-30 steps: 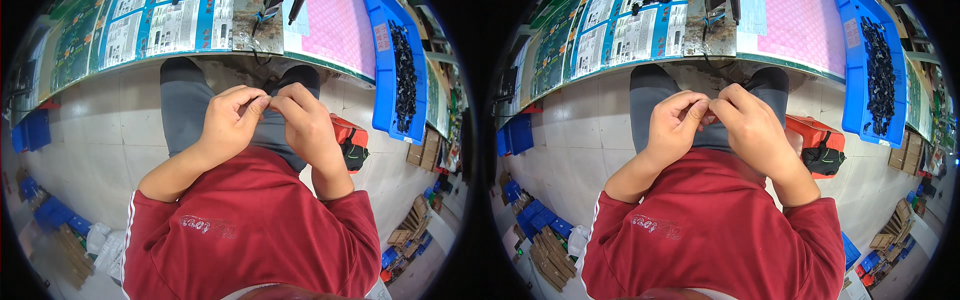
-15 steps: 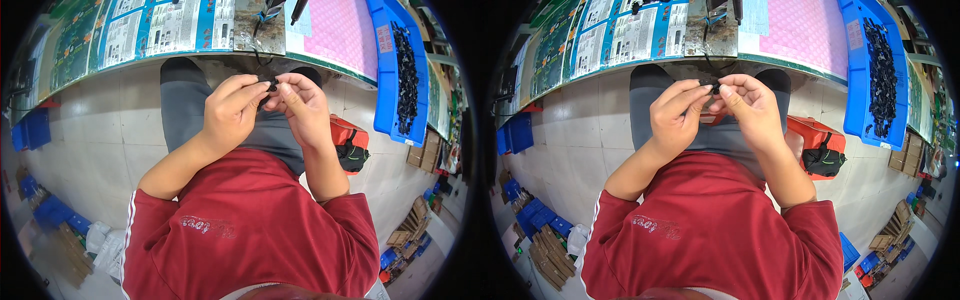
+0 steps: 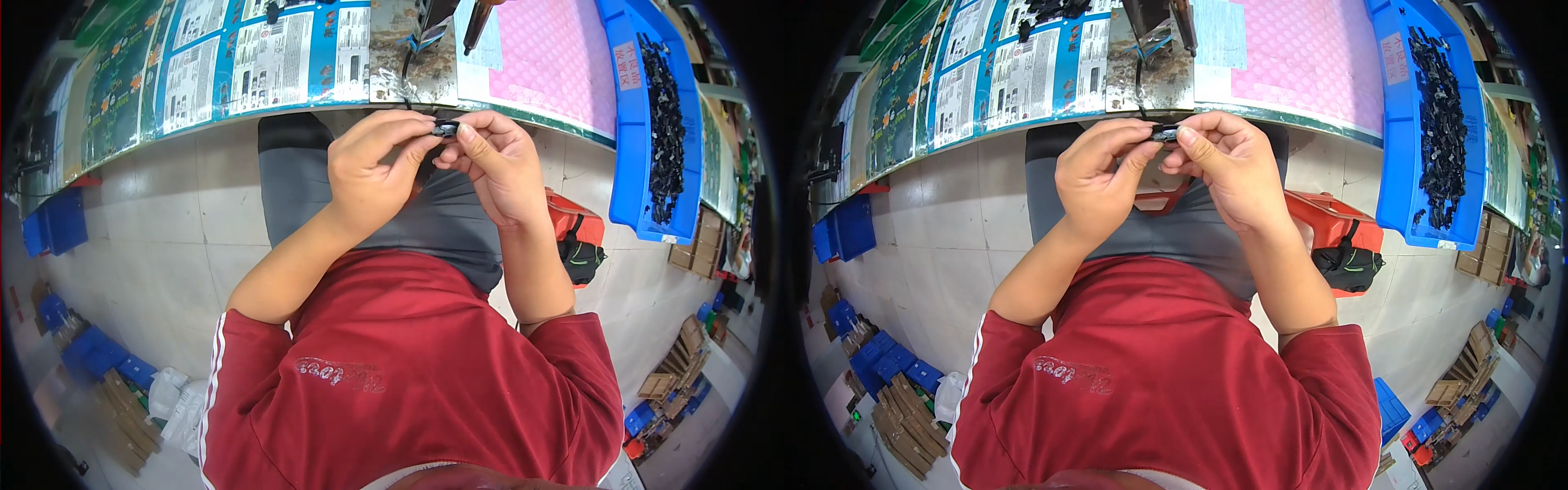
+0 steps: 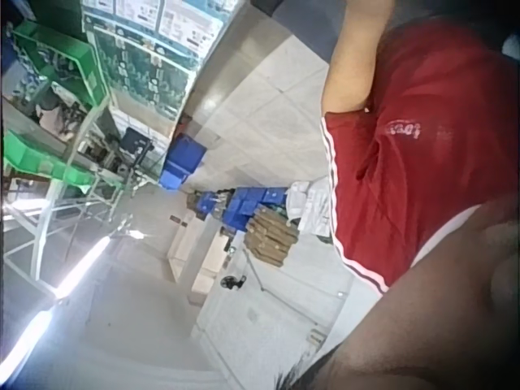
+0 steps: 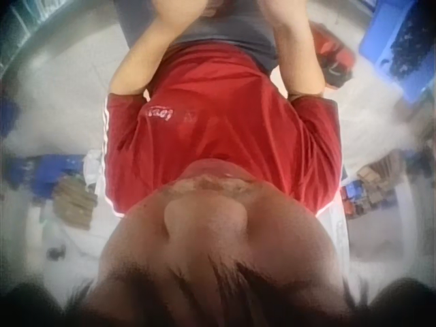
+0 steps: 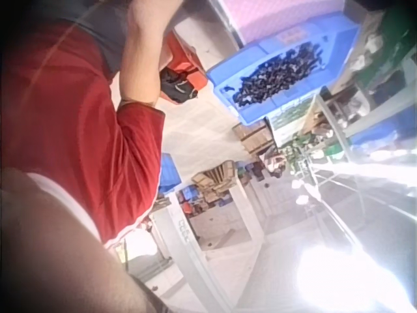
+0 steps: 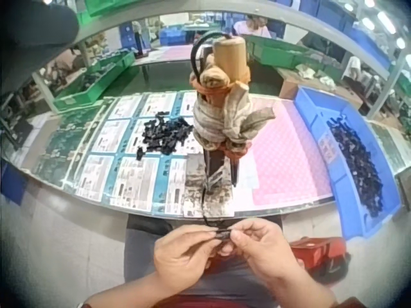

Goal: The person assembles small black plastic components by hand using a workbench fixture.

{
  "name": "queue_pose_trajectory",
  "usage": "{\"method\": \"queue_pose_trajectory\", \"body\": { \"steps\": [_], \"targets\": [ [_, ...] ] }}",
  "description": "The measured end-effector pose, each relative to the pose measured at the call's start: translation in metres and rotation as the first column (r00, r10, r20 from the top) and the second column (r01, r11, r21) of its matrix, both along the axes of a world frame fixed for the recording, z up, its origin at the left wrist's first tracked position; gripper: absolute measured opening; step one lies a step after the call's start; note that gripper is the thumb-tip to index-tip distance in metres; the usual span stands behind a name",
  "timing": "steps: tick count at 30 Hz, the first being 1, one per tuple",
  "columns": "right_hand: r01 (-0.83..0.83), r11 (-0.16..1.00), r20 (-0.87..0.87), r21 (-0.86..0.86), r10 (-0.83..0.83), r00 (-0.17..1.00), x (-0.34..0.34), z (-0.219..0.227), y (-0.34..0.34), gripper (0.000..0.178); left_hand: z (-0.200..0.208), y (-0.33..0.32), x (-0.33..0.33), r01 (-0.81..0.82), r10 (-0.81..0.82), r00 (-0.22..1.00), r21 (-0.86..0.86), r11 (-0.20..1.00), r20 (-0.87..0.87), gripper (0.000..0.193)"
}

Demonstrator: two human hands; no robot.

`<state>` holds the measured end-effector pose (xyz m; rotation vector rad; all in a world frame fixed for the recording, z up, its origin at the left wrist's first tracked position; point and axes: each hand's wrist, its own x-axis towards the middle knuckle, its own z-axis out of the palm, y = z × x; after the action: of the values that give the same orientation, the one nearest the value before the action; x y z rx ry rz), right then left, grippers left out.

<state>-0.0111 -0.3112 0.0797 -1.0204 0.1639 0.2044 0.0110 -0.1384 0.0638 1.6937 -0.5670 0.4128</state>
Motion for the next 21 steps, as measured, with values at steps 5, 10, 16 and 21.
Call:
{"method": "queue_pose_trajectory", "body": {
  "steps": [5, 10, 16, 21],
  "targets": [
    [0.0, 1.0, -0.007, 0.028, 0.0, 1.0, 0.014, -0.009, -0.007, 0.012, -0.008, -0.011, 0.011, 0.0, -0.047, 0.971, -0.197, 0.98, -0.235, 0.017],
    [0.013, 1.0, 0.001, 0.001, -0.013, 1.0, 0.032, -0.017, -0.014, 0.013, -0.007, -0.022, 0.024, -0.04, -0.034, 0.937, -0.202, 0.979, -0.349, 0.016],
    [0.032, 0.999, 0.013, -0.028, -0.031, 0.999, 0.054, -0.016, -0.02, 0.013, -0.002, -0.03, 0.048, -0.115, 0.117, 0.986, 0.022, 0.993, -0.122, 0.016],
    [0.045, 0.999, 0.023, -0.017, -0.045, 0.999, 0.066, -0.017, -0.025, 0.014, -0.006, -0.041, 0.053, -0.26, 0.256, 0.964, 0.073, 0.963, 0.067, 0.014]
  ]
}}
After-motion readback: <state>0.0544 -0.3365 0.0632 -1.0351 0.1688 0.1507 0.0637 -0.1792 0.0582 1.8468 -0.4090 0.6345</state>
